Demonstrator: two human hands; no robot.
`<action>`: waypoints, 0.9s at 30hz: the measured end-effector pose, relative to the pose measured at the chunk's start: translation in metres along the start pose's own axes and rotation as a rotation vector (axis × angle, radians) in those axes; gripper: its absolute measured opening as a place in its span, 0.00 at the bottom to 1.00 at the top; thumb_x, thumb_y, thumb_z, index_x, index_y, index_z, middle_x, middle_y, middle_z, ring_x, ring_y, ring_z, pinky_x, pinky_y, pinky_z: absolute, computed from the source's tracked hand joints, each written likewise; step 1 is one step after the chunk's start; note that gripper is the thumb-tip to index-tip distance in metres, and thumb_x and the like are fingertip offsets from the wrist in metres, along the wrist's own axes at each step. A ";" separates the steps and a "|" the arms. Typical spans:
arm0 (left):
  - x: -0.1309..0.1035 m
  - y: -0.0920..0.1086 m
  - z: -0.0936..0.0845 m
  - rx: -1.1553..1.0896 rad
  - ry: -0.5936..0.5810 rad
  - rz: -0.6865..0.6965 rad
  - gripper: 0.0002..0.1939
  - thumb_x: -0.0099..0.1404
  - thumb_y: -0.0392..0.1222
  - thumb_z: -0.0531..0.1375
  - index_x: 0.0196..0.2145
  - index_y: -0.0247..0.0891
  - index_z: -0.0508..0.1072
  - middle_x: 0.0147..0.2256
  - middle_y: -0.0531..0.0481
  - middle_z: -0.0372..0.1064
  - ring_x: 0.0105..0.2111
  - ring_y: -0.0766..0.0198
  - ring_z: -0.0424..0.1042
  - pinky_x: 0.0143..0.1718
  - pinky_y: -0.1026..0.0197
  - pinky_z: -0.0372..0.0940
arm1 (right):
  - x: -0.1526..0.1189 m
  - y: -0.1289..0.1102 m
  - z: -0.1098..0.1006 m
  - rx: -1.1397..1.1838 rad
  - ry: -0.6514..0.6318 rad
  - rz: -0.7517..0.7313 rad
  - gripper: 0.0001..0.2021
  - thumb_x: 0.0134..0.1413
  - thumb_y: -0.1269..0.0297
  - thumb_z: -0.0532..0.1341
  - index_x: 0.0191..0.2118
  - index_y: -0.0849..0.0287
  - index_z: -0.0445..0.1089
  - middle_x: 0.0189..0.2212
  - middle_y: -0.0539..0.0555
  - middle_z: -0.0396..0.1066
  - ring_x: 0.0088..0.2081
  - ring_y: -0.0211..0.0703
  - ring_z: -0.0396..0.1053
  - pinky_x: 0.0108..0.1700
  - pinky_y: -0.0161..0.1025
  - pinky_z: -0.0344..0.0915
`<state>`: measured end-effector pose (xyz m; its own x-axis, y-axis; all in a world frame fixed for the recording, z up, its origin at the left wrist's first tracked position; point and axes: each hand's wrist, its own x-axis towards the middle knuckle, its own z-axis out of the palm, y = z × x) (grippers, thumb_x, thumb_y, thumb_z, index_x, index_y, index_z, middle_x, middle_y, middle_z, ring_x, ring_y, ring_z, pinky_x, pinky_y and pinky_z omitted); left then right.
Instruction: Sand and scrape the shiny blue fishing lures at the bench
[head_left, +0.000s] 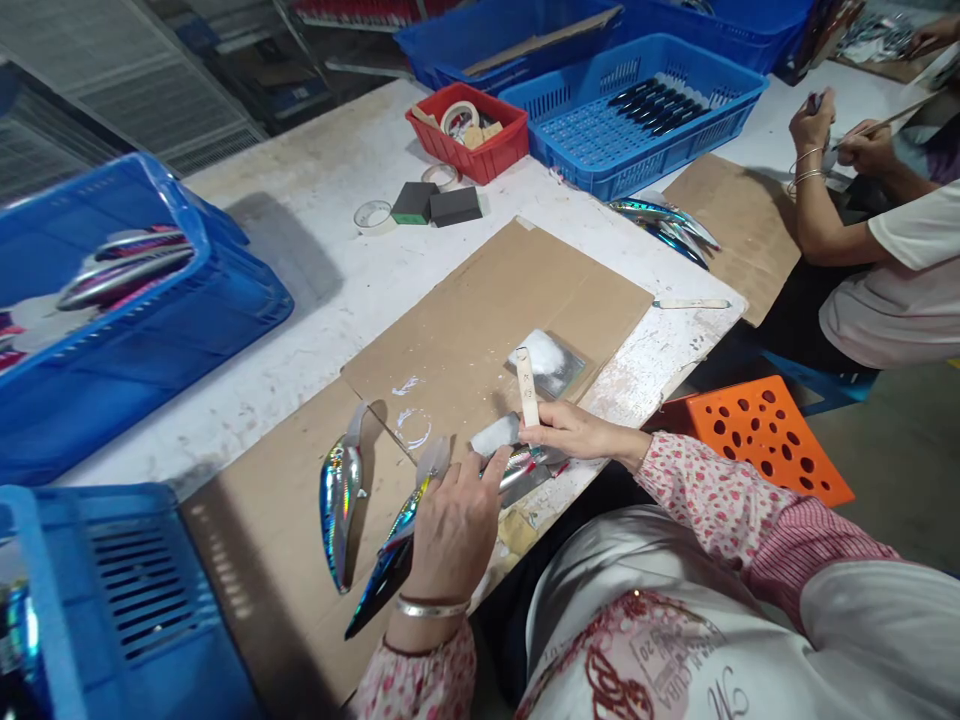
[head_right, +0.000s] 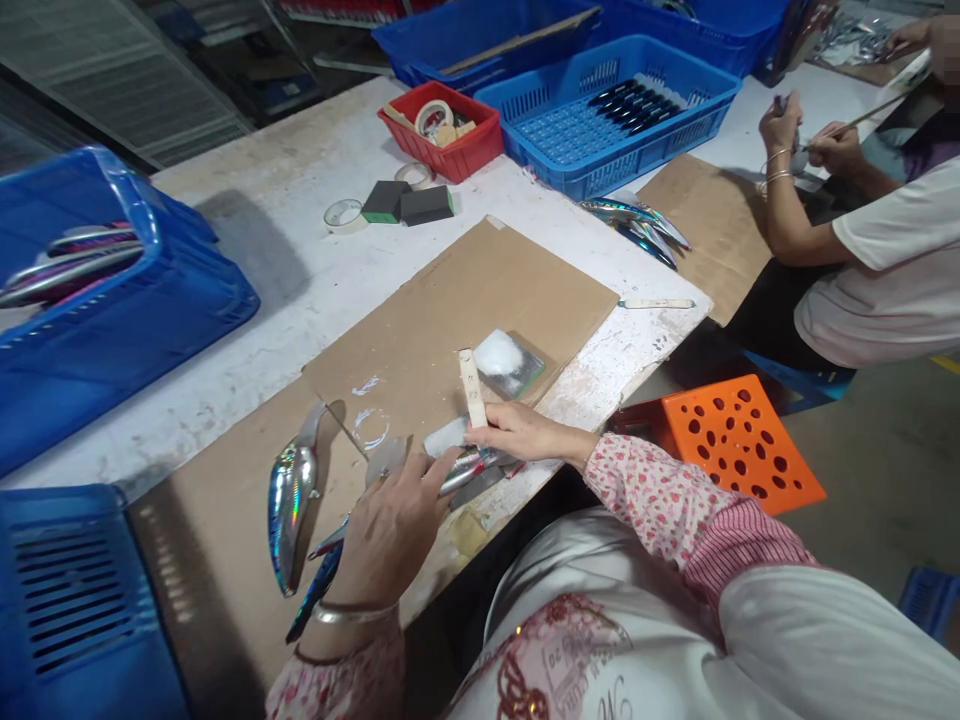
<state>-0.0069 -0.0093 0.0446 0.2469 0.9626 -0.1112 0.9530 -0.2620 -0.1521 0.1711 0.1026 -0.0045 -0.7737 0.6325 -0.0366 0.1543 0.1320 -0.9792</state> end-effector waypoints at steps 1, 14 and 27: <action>0.000 0.000 0.000 -0.003 0.001 0.003 0.18 0.67 0.38 0.53 0.54 0.42 0.68 0.38 0.45 0.70 0.35 0.55 0.72 0.33 0.56 0.65 | 0.000 0.000 0.000 -0.010 0.007 -0.002 0.14 0.62 0.56 0.56 0.33 0.62 0.66 0.24 0.46 0.60 0.27 0.34 0.57 0.30 0.32 0.53; 0.000 -0.002 -0.001 -0.001 -0.030 0.003 0.20 0.65 0.40 0.57 0.55 0.41 0.68 0.37 0.47 0.70 0.35 0.55 0.73 0.33 0.56 0.66 | 0.002 -0.002 0.004 -0.213 0.074 -0.113 0.13 0.65 0.58 0.54 0.33 0.61 0.65 0.25 0.47 0.62 0.27 0.35 0.58 0.32 0.33 0.54; 0.000 0.000 -0.001 0.011 -0.007 -0.007 0.19 0.67 0.37 0.52 0.54 0.42 0.68 0.38 0.44 0.70 0.34 0.55 0.72 0.32 0.56 0.64 | 0.000 0.007 0.007 -0.018 0.101 0.015 0.16 0.62 0.54 0.55 0.31 0.62 0.63 0.23 0.45 0.57 0.26 0.33 0.54 0.28 0.32 0.51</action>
<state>-0.0069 -0.0088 0.0451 0.2390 0.9640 -0.1168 0.9527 -0.2561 -0.1637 0.1679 0.0984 -0.0126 -0.7053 0.7082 -0.0303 0.1776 0.1352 -0.9748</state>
